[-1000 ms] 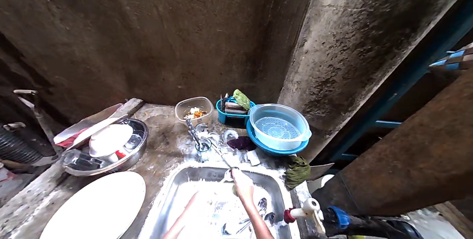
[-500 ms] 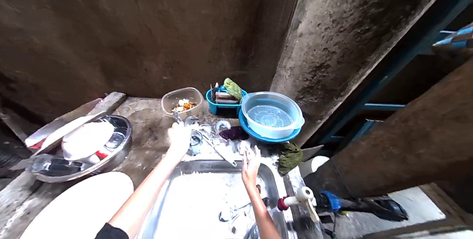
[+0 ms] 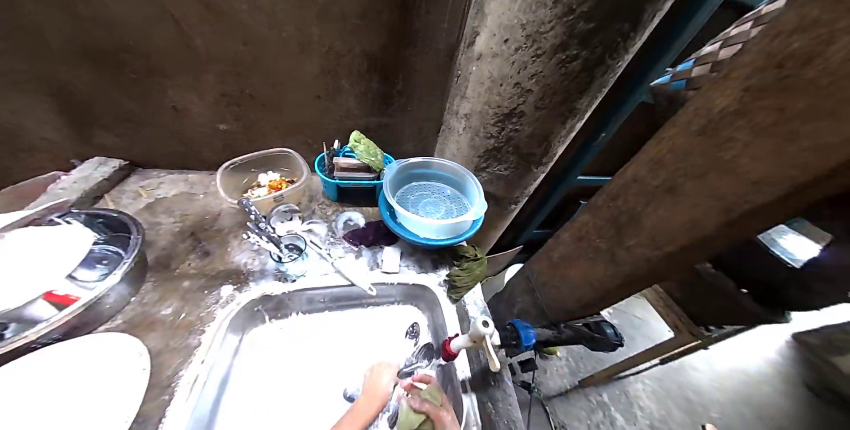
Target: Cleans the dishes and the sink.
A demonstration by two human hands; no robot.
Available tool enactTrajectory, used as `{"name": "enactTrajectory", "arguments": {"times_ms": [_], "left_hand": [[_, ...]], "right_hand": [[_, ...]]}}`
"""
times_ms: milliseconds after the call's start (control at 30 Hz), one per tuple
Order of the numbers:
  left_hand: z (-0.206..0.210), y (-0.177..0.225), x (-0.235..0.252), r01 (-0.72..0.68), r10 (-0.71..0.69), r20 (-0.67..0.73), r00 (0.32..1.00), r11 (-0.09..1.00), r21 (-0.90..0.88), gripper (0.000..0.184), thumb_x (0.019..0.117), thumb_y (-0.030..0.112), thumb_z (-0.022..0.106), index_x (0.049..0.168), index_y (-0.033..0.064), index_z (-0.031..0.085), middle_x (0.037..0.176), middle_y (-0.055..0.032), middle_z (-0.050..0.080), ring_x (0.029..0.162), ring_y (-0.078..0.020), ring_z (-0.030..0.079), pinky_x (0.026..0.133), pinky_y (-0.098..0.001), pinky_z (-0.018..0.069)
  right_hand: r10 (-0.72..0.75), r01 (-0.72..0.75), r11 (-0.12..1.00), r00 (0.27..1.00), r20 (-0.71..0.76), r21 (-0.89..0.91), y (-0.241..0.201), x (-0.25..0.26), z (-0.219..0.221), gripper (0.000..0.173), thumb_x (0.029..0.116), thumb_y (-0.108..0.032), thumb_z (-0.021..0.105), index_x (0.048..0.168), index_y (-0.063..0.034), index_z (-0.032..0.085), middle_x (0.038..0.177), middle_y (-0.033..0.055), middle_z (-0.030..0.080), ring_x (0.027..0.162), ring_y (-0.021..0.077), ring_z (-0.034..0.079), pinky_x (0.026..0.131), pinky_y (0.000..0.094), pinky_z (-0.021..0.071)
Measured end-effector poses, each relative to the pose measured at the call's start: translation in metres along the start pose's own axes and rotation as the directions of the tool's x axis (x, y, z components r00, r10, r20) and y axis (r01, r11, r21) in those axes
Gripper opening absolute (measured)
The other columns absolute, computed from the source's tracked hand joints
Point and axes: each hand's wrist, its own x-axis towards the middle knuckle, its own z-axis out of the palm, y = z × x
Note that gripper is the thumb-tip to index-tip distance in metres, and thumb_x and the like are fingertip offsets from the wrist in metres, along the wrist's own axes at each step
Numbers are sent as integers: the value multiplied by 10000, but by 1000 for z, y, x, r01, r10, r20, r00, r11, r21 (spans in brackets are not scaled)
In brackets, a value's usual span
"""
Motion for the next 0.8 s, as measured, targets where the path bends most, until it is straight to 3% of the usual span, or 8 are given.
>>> {"name": "enactTrajectory", "arguments": {"times_ms": [167,300,400,500,600,667,700,800], "left_hand": [[-24,-32,-56,-260,231,-345,910,965,-39,290,1044,65,505,1242,5,709,1165,-262,708,1125,-452,666,1002,-604,486],[-13,-54,-84,-668,753,-561,344,616,417,199,889,-46,626,1020,-2,768,973,-166,767,871,-313,763,771,-445,625],[-10,-62,-86,-696,857,-488,168,453,557,189,929,-6,599,988,24,776,1019,-118,780,957,-247,761,864,-354,606],[-5,-74,-89,-767,665,-700,260,583,269,193,887,-69,602,888,-8,786,1026,-148,778,1078,-261,734,1018,-362,543],[-2,-57,-95,-720,11,-910,414,616,-320,201,860,-98,497,816,-160,682,880,-160,740,939,-114,713,939,-242,544],[-17,-34,-92,-597,-428,-716,551,397,-697,280,971,13,475,1168,-186,490,1054,-210,574,930,-159,588,842,-293,514],[-26,-29,-91,-549,-521,-601,606,273,-790,389,1040,78,500,1345,-149,419,1233,-277,547,1051,-250,576,909,-387,501],[-35,-29,-83,-476,-555,-500,665,200,-856,344,1063,118,529,1305,-126,526,1218,-272,602,1030,-261,609,892,-414,518]], "right_hand": [[308,-272,931,943,-126,243,5,15,-12,250,1089,-196,415,1289,-67,492,1079,146,652,912,245,664,776,408,572],[356,-362,909,932,66,208,13,46,7,312,1099,-323,380,1264,-87,498,1069,125,616,934,242,638,803,423,560],[275,-320,928,934,229,190,21,74,47,182,1081,-152,395,1061,-97,567,811,29,679,707,116,673,660,291,589],[290,-321,929,941,175,186,9,90,91,115,1010,-19,486,947,-73,565,684,19,613,546,84,585,525,230,522],[160,-188,965,974,158,182,14,97,116,111,960,57,519,975,-47,554,724,27,614,584,82,582,556,238,522],[6,-18,990,996,85,143,19,92,130,234,909,121,570,1120,26,534,843,85,652,703,122,647,658,283,575],[-72,68,994,997,41,82,24,90,136,307,882,141,598,1173,78,526,879,122,662,725,139,659,674,300,583],[-222,211,972,970,-104,-105,28,87,144,411,865,136,682,1232,144,498,961,193,628,774,156,612,703,308,544]]}}
